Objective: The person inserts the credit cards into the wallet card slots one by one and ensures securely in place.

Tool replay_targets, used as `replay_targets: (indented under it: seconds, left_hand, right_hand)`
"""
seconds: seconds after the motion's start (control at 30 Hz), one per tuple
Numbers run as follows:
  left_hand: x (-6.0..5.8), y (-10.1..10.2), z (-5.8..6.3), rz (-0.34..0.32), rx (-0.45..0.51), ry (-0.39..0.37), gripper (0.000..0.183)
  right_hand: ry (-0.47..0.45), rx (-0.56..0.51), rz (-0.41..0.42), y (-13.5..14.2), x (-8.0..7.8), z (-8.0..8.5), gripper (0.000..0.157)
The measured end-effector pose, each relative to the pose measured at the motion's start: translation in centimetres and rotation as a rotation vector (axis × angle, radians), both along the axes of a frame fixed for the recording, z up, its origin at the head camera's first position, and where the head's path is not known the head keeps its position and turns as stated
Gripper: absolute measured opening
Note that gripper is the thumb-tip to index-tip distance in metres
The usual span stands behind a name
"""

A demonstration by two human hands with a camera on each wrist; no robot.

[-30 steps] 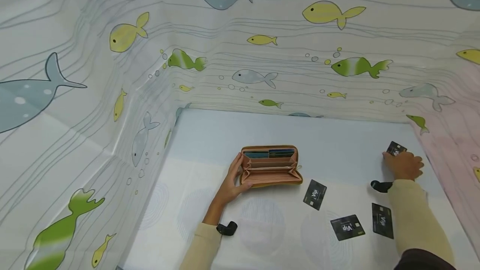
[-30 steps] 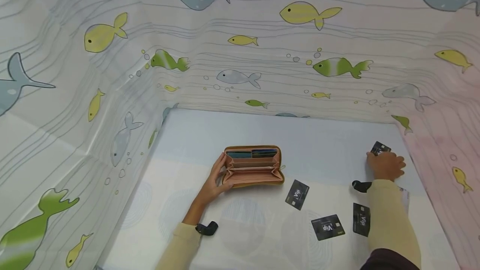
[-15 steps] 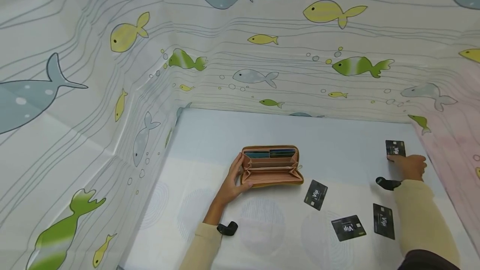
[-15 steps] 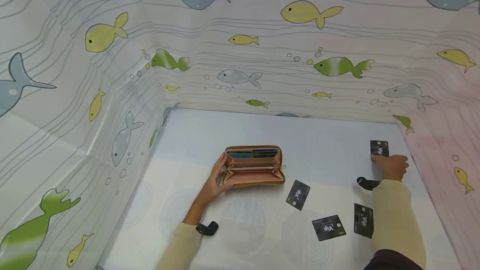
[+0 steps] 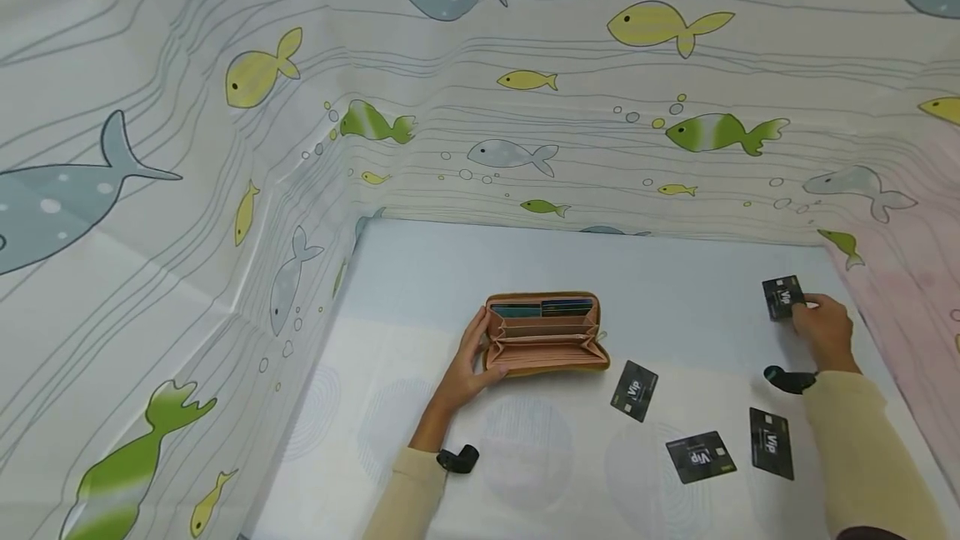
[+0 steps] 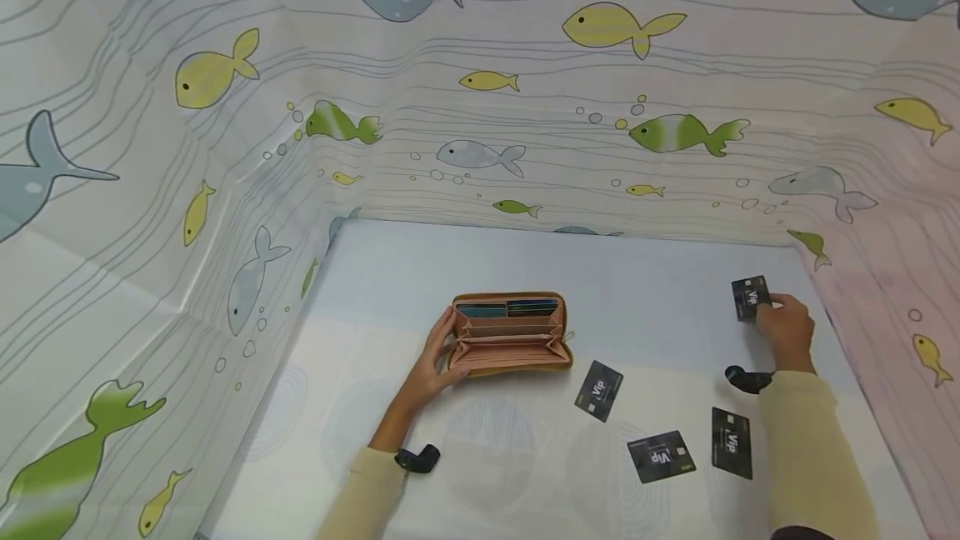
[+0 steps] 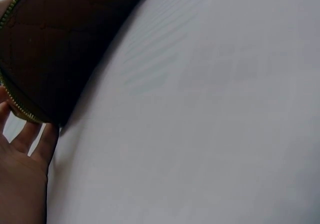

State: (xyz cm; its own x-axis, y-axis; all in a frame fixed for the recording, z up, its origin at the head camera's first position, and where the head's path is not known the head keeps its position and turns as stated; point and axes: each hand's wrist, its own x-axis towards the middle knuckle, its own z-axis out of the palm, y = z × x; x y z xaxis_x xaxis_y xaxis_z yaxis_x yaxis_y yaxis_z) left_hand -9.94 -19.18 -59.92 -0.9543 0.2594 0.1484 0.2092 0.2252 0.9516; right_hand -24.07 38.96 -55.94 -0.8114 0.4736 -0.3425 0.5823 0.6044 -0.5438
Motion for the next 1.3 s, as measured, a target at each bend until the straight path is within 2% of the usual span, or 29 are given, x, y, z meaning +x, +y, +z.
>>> replay_targets:
  seconds: [0.07, 0.17, 0.3, 0.37, 0.5, 0.6, 0.7, 0.97, 1.07, 1.17, 1.3]
  left_hand:
    - [0.1, 0.1, 0.4, -0.001, -0.006, 0.009, 0.092]
    - [0.4, 0.3, 1.9, -0.016, -0.008, 0.026, 0.091]
    - [0.5, 0.3, 3.4, -0.034, -0.012, 0.038, 0.089]
    - [0.4, 0.4, 3.0, -0.033, -0.014, 0.041, 0.089]
    - [0.0, 0.3, 1.0, -0.010, -0.022, 0.036, 0.092]
    - [-0.3, 0.1, -0.2, -0.001, -0.016, 0.016, 0.094]
    - [-0.3, 0.0, -0.6, -0.002, 0.003, 0.012, 0.093]
    - [-0.3, -0.1, -0.4, -0.007, -0.014, 0.009, 0.094]
    - [-0.2, 0.0, 0.3, -0.009, -0.020, 0.029, 0.094]
    - [0.1, 0.3, 1.7, -0.019, -0.015, 0.046, 0.092]
    - [0.5, 0.4, 3.4, -0.028, -0.015, 0.027, 0.090]
  right_hand:
    - [-0.012, 0.009, 0.030, -0.1, 0.1, 0.0, 0.058]
    - [-0.008, 0.028, 0.056, -0.1, 0.2, -0.2, 0.056]
    - [-0.004, 0.031, 0.150, -0.1, 0.2, -0.6, 0.056]
    - [0.000, 0.003, 0.196, -0.1, 0.3, -0.7, 0.056]
    - [0.036, -0.060, 0.304, -0.4, 0.6, -0.3, 0.052]
    - [0.084, -0.062, 0.410, -1.0, 0.8, 0.3, 0.046]
    - [0.135, -0.037, 0.492, -1.7, 0.9, 0.8, 0.040]
    - [0.267, 0.001, 0.560, -4.7, 1.0, 2.7, 0.034]
    - [0.309, 0.028, 0.587, -6.3, 1.0, 3.8, 0.031]
    - [0.345, 0.049, 0.619, -7.9, 0.9, 5.0, 0.027]
    - [0.401, 0.070, 0.684, -10.1, 1.0, 6.8, 0.024]
